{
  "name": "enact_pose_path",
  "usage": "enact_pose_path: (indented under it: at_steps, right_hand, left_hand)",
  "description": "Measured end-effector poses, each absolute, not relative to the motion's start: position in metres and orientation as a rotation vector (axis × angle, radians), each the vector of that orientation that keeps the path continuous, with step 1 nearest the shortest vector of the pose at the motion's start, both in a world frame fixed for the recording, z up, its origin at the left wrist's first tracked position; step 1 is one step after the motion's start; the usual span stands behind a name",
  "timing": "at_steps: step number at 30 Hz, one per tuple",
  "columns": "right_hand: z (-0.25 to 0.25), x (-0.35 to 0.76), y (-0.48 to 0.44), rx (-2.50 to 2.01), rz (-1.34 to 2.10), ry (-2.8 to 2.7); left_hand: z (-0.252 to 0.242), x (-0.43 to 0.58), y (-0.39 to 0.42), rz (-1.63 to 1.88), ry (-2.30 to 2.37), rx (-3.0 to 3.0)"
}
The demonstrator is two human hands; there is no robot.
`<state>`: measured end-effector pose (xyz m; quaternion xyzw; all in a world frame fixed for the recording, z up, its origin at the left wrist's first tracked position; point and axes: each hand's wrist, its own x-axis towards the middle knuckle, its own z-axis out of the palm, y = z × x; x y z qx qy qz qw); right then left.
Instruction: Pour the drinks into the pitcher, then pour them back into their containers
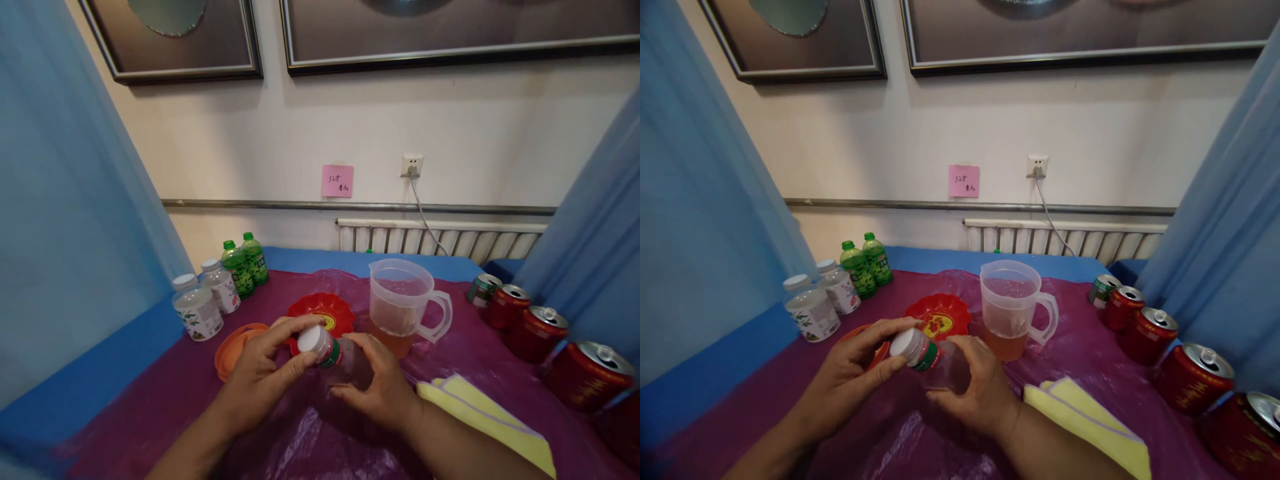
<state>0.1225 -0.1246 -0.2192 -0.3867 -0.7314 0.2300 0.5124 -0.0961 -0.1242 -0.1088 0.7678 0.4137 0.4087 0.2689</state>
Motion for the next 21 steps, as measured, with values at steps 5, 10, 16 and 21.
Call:
enact_pose_path:
  at_steps: [5, 10, 16, 21]
  right_hand:
    - [-0.219, 0.125, -0.125, -0.836, 0.852, -1.743]
    - [-0.218, 0.123, -0.128, -0.723, 0.869, -1.792]
    - [-0.213, 0.124, -0.131, -0.597, 1.046, -1.788]
    - [-0.206, 0.128, -0.13, -0.526, 1.343, -1.769]
  left_hand:
    - [-0.107, -0.101, -0.125, 0.935, 0.905, 1.897]
    - [-0.11, -0.08, -0.142, 0.958, 0.902, 1.897]
    - [-0.096, -0.06, -0.15, 0.81, 0.738, 1.913]
    - [-0.089, -0.067, -0.144, 0.656, 0.473, 1.681]
